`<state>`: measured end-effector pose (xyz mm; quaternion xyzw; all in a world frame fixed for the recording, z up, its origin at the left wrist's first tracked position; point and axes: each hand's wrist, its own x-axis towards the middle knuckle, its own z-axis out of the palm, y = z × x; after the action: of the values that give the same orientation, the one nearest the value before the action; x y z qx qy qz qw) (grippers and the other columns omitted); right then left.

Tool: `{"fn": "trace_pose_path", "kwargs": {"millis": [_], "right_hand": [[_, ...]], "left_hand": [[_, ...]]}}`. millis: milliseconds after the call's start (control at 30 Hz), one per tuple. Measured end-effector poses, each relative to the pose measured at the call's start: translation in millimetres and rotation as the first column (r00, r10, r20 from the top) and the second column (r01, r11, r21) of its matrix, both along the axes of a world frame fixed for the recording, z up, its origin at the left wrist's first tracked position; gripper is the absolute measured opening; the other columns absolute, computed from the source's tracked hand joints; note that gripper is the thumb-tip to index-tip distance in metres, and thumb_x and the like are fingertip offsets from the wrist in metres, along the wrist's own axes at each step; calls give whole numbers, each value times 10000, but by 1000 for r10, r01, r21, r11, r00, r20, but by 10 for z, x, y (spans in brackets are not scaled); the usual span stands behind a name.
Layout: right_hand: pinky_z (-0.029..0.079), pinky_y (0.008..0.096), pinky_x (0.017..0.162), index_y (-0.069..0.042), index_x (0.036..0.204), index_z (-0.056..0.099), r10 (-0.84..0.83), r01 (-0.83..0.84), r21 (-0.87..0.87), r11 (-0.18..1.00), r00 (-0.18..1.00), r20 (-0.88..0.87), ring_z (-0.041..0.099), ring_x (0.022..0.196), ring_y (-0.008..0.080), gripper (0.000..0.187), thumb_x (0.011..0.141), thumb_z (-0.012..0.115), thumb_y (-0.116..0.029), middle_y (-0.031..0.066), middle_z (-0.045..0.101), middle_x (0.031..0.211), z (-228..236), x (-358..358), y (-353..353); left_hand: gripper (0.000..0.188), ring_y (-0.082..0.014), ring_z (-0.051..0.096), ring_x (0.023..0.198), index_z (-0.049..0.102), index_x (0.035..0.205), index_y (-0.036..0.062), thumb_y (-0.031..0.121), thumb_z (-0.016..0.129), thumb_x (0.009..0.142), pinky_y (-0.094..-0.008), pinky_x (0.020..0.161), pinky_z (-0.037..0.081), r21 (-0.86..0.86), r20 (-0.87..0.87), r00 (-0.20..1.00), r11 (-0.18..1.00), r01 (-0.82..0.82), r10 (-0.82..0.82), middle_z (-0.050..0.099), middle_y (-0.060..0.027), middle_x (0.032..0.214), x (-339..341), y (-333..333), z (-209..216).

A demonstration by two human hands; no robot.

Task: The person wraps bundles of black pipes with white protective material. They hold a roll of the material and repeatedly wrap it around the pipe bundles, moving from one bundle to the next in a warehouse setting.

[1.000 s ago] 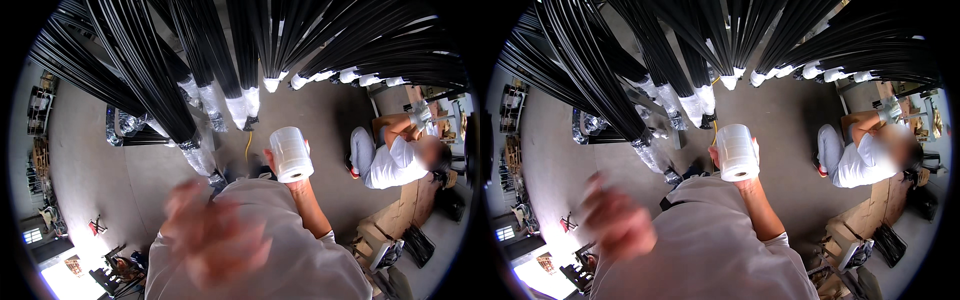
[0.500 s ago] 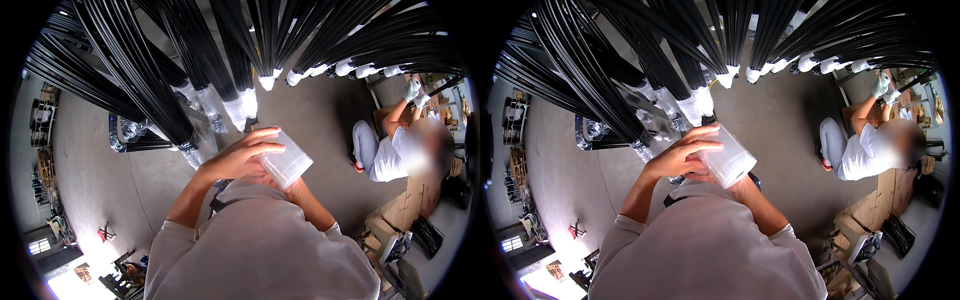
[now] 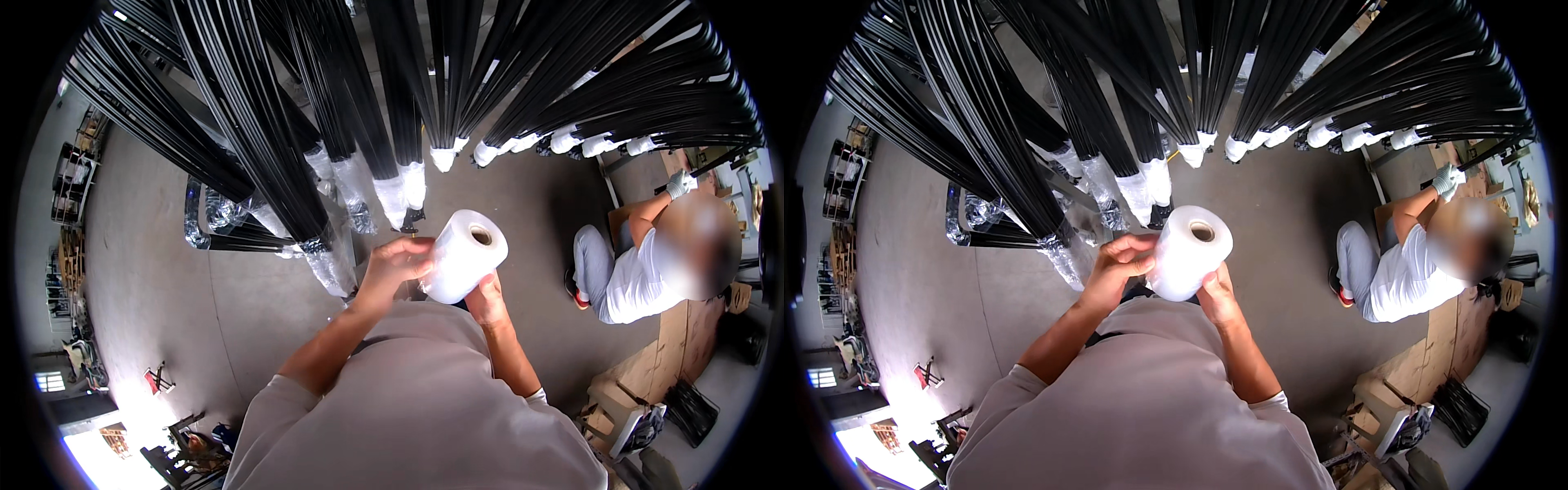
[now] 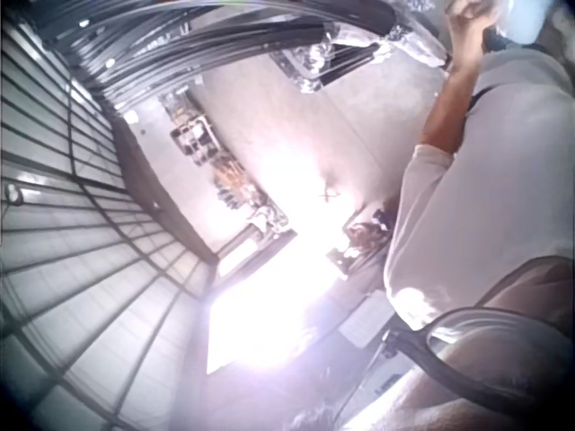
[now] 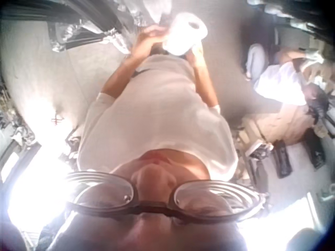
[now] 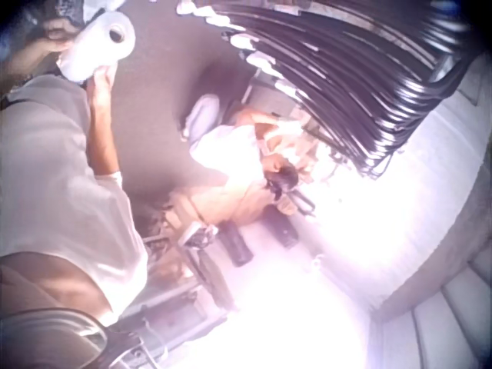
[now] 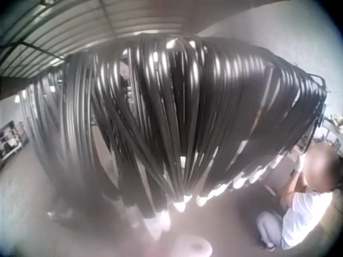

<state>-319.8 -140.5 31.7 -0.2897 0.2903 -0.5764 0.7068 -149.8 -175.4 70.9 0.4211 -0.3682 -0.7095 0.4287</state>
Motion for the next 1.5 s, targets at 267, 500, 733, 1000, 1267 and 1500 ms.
{"fn": "trace_pose_path", "kwargs": {"millis": [267,500,733,1000,1267,1500], "right_hand": [[282,349,974,30,1243,328,-101,99,141,985,995,7,403,1142,218,864,650,677,-493,118,446,1208,-180,44,6],[274,342,970,31,1244,318,-65,88,184,979,990,-125,409,1123,219,800,661,671,-387,132,448,1191,-236,-9,-89],[313,353,953,37,1225,348,4,24,185,982,989,-149,457,1080,239,774,639,672,-352,136,496,1138,-308,-12,-311],[358,411,941,3,1196,414,199,-244,133,961,939,282,494,1054,295,723,608,661,-338,140,527,1129,-1000,-261,-1520],[325,380,964,23,1214,393,290,-304,57,951,940,182,490,1048,281,766,532,650,-214,136,524,1133,-1186,-3,-1964],[333,399,969,30,1224,390,495,-531,126,838,837,232,484,1067,314,856,416,589,-170,162,519,1148,-1107,-99,-1894]], "left_hand": [[114,-116,538,805,475,904,19,127,497,876,-241,709,437,-118,327,944,993,-9,47,550,-47,867,-33,95,-252],[214,-126,549,815,438,1022,16,173,491,886,-258,744,456,3,127,992,1000,-24,23,546,-78,893,-14,36,-45],[243,-94,536,731,555,988,27,115,613,769,-228,679,435,-154,347,933,987,-40,92,566,-24,784,96,-249,-427],[371,-123,490,885,467,1127,100,134,616,789,-261,785,377,-352,350,740,813,-465,575,529,0,948,132,-1235,-1417],[334,-52,476,773,468,1096,53,177,598,814,-210,742,378,-251,392,865,941,-226,313,544,7,864,387,-1291,-1598],[231,-50,446,687,488,1009,17,114,564,814,-209,580,376,-374,161,934,896,-241,319,503,5,792,339,-827,-1357]]}}
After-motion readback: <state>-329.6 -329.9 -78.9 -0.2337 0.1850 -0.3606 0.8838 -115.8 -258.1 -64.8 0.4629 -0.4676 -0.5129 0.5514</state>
